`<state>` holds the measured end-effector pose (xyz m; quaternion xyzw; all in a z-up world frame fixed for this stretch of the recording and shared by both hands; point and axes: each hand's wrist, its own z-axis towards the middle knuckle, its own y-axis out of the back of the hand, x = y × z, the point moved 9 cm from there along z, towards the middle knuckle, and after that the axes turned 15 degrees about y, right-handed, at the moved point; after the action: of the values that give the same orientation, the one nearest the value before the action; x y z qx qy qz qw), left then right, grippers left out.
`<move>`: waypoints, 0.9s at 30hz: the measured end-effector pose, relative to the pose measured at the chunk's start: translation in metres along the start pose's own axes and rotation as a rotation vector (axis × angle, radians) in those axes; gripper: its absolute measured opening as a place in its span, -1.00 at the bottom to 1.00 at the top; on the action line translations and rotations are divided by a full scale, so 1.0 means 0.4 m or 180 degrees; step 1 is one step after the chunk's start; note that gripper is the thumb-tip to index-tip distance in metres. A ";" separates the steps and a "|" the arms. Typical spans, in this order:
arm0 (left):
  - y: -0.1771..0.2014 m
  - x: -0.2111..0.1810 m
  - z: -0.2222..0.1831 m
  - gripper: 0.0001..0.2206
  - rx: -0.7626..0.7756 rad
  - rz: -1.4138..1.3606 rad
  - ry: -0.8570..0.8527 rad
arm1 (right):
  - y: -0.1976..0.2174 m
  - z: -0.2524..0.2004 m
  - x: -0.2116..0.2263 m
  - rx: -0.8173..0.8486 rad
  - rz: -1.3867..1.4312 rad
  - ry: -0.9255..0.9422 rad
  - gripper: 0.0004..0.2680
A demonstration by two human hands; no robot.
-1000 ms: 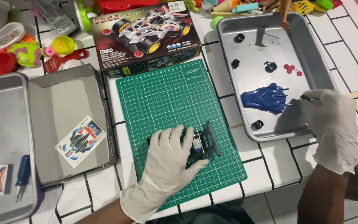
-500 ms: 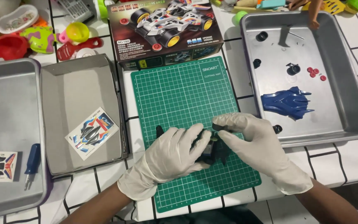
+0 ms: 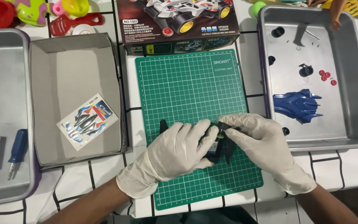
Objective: Assembling a model toy car by installing internal components like gears and motors into the chassis and using a screwdriver.
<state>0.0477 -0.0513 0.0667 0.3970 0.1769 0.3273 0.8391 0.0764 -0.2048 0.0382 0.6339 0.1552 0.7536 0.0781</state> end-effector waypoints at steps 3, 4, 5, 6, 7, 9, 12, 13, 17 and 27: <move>0.001 -0.002 0.005 -0.06 -0.0003 -0.0060 0.0036 | 0.007 -0.009 -0.020 0.0009 0.0011 -0.0204 -0.83; 0.001 -0.001 0.005 -0.06 -0.0007 -0.0061 0.0030 | 0.007 -0.008 -0.019 0.0002 0.0009 -0.0201 -0.83; -0.003 0.000 0.004 -0.06 0.0046 -0.0120 0.0047 | 0.009 -0.008 -0.019 -0.0007 -0.0118 -0.0199 -0.82; -0.007 0.002 0.003 -0.06 0.0102 -0.0177 0.0064 | 0.010 -0.008 -0.019 -0.0015 -0.0242 -0.0200 -0.80; -0.008 0.002 0.001 -0.06 0.0101 -0.0177 0.0059 | 0.008 -0.009 -0.019 -0.0021 -0.0241 -0.0198 -0.80; -0.016 0.002 -0.003 -0.10 0.0184 -0.0242 0.0045 | 0.004 -0.009 -0.010 -0.0058 -0.0119 -0.0096 -0.81; -0.043 -0.007 -0.031 -0.31 0.0168 -0.0471 0.0045 | 0.008 -0.011 -0.003 -0.0369 -0.0297 -0.0125 -0.81; -0.044 -0.006 -0.031 -0.31 0.0168 -0.0468 0.0041 | 0.006 -0.010 -0.004 -0.0373 -0.0295 -0.0122 -0.81; -0.043 -0.009 -0.032 -0.32 0.0102 -0.0429 0.0025 | 0.003 -0.014 -0.013 -0.0413 -0.0276 -0.0124 -0.81; -0.023 -0.006 -0.022 -0.43 -0.0064 -0.0517 0.0137 | 0.006 -0.005 0.008 -0.0372 -0.0439 0.0178 -0.80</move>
<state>0.0449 -0.0523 0.0538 0.3657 0.2231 0.2684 0.8628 0.0741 -0.2063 0.0416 0.5949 0.1564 0.7716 0.1623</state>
